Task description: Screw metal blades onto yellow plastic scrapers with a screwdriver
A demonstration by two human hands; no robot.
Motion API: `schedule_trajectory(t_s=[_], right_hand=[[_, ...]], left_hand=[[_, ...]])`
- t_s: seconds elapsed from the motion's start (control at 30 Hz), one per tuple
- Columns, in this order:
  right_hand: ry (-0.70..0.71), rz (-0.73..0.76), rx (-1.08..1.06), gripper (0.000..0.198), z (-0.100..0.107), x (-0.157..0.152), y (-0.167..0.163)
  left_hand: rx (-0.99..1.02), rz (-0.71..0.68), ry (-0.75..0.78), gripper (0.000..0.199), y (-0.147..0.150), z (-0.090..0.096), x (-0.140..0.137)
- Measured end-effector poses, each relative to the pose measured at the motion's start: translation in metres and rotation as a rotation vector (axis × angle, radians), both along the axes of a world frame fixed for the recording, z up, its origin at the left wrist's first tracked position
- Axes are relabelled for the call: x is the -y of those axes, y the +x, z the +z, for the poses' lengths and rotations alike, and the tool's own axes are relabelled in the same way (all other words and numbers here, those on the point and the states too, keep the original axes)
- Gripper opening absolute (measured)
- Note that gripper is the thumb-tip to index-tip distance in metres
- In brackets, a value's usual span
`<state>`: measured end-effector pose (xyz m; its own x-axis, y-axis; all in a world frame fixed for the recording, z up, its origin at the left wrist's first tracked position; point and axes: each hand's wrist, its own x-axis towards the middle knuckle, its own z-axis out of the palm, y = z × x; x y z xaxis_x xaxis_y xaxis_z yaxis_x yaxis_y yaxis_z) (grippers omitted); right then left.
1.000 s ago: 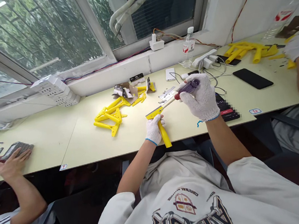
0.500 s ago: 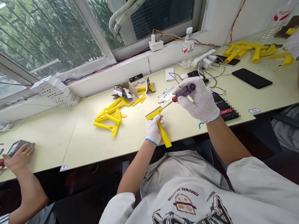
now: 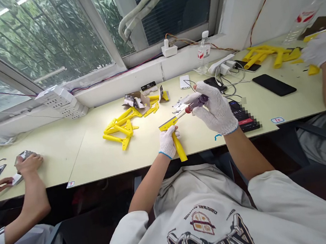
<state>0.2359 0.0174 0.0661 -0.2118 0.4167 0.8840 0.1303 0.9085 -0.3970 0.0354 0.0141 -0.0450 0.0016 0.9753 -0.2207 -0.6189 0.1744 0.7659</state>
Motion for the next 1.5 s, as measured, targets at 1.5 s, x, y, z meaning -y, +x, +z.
schedule_trajectory(t_s=[1.5], right_hand=[[0.126,-0.300,-0.092,0.056,-0.003,0.001,-0.002]], left_hand=[[-0.063,-0.089,0.023,0.037,-0.001,0.004,0.003]])
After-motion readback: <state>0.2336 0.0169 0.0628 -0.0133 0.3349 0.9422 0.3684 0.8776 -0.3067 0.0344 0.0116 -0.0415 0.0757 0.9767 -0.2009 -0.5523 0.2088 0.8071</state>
